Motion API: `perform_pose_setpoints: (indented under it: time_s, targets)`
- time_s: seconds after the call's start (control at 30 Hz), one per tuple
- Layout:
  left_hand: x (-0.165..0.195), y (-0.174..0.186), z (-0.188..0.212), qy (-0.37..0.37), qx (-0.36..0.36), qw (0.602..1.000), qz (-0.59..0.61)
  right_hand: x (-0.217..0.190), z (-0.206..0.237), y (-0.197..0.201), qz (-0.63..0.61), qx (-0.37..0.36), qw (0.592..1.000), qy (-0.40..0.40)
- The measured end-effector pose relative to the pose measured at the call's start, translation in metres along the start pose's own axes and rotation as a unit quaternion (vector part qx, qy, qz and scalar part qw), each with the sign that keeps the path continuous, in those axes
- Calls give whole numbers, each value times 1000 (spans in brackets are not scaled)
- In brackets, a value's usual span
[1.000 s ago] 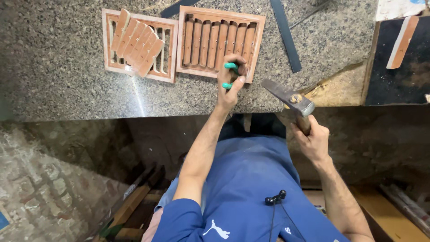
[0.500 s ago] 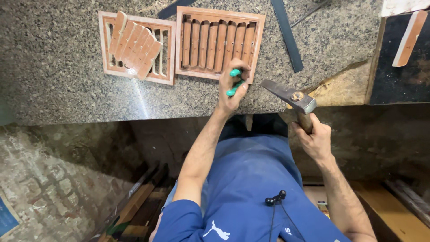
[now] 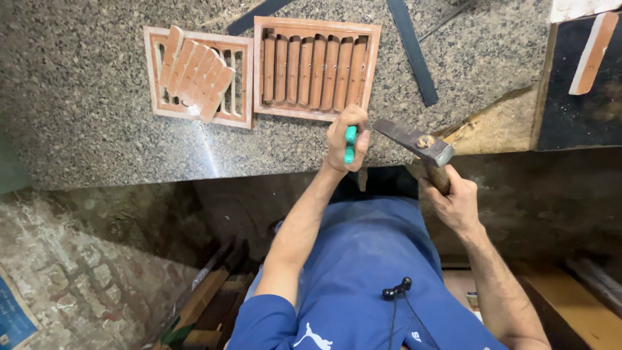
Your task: The person assembles small wooden pieces into a wooden tray using pliers and a hammer. They place the pieces into slots, secure them with metal pins, and tap the pins with a hammer to complete the assembly.
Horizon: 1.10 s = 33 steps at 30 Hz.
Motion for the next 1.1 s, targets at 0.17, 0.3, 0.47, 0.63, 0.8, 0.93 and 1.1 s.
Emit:
perform_pose_setpoints:
  time_s: [0.17,0.3,0.47,0.63,0.8,0.93,1.1]
  targets:
    - [-3,-3,-12,23,45,998,-42,-2,0,-2,6,-4,1000,-2]
    - [7,4,-20,57,61,994,67,-12,0,6,27,10,998,47]
    - [25,16,-26,75,63,981,166,-26,2,22,42,29,990,133]
    - [50,17,-40,64,66,968,235,-29,-27,4,83,-27,989,122]
    - [70,24,-59,-24,70,978,195,-44,-15,16,49,-15,987,149]
    - [66,38,-55,64,63,961,262,-39,-8,31,63,76,975,198]
    - [42,67,-32,172,138,974,52,11,-43,46,248,121,950,142]
Point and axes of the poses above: each hand's wrist, its own z-axis away from the middle knuckle, its own y-axis out of the back of the hand, x = y × z, the point moved 1 cm from there along -z, towards the middle knuckle, and after that the axes turned 8 degrees about y, right-handed, at the moved point
